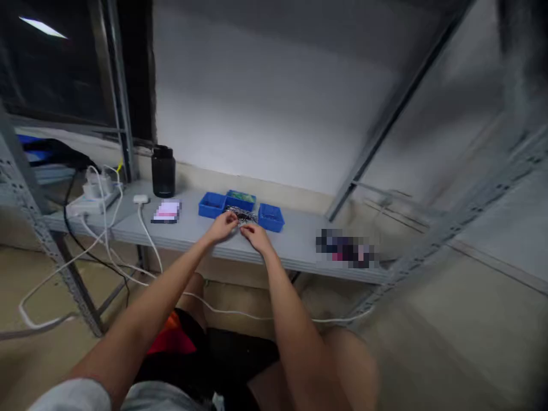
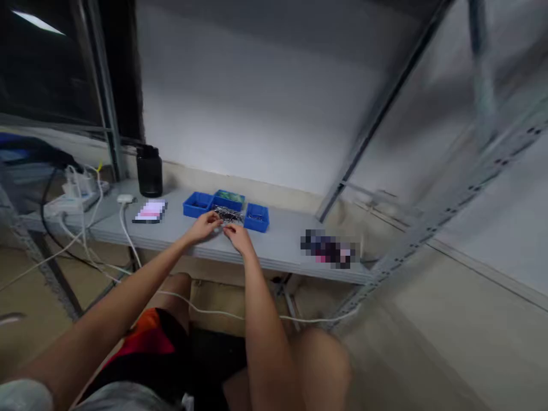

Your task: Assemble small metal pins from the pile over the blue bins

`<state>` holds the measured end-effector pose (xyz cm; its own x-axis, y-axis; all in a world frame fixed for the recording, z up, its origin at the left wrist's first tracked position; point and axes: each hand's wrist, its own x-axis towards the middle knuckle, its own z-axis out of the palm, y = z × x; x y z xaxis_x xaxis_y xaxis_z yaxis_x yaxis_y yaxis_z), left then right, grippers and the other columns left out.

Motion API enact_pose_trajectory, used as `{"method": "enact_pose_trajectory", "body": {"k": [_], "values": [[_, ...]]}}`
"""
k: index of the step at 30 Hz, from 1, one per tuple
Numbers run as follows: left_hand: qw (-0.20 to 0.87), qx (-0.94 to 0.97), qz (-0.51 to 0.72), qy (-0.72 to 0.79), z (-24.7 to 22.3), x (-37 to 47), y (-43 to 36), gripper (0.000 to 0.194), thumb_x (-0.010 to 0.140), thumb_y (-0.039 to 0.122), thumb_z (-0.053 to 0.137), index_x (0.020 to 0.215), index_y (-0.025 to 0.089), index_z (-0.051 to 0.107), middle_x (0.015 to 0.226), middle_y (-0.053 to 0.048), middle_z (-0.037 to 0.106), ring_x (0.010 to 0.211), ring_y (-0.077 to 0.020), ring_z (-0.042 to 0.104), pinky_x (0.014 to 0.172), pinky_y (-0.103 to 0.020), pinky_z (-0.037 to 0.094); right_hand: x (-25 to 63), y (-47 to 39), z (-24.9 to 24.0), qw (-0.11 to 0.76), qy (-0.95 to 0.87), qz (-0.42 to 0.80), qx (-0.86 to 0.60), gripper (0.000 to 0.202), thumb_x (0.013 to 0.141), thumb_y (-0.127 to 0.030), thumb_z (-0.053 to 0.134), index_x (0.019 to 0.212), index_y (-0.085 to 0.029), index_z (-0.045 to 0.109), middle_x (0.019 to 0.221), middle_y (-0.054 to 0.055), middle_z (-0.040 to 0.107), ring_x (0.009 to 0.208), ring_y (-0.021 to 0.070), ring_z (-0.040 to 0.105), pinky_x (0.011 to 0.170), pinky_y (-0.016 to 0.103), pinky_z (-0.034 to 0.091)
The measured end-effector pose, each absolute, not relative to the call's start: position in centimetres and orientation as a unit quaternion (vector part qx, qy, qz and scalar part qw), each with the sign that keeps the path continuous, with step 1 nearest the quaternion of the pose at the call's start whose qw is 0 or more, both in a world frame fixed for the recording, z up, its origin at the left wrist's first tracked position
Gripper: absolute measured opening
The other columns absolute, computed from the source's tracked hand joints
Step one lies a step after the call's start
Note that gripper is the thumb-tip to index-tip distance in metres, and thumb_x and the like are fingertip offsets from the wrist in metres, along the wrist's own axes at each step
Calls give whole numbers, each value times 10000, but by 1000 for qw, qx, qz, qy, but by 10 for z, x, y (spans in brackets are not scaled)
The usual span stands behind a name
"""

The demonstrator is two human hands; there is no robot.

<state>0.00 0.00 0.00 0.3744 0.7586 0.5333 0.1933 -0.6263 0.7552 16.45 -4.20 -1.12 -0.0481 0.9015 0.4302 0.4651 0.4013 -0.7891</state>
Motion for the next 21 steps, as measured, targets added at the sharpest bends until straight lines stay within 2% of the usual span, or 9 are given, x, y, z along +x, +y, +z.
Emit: {"method": "enact_pose_trajectory", "body": {"k": [5,9,15,21], "values": [[312,786,436,307,-1,1,-1,142,773,263,547,812,129,575,769,-43,655,709,-166,606,666,-255,459,168,-40,-13,497,-667,229,-505,272,781,-428,519,800,-184,637,675,11,642,638,153,553,625,260,419],[304,799,417,309,0,0,-1,171,769,263,573,825,117,642,783,-56,684,718,-170,605,688,-263,460,170,-38,-14,509,-655,242,-503,309,799,-448,484,873,-178,613,723,27,657,655,158,580,638,269,443],[286,812,404,310,0,-1,0,191,776,245,588,854,103,690,836,-76,711,769,-178,615,730,-265,465,169,-39,-14,503,-664,248,-495,264,772,-432,532,785,-181,611,683,15,645,638,152,569,644,272,441],[278,818,398,308,1,0,-2,208,791,248,582,881,101,700,861,-81,720,779,-182,622,742,-270,467,169,-39,-15,498,-670,251,-490,259,770,-426,526,824,-188,613,672,8,636,655,159,573,644,274,438]]}}
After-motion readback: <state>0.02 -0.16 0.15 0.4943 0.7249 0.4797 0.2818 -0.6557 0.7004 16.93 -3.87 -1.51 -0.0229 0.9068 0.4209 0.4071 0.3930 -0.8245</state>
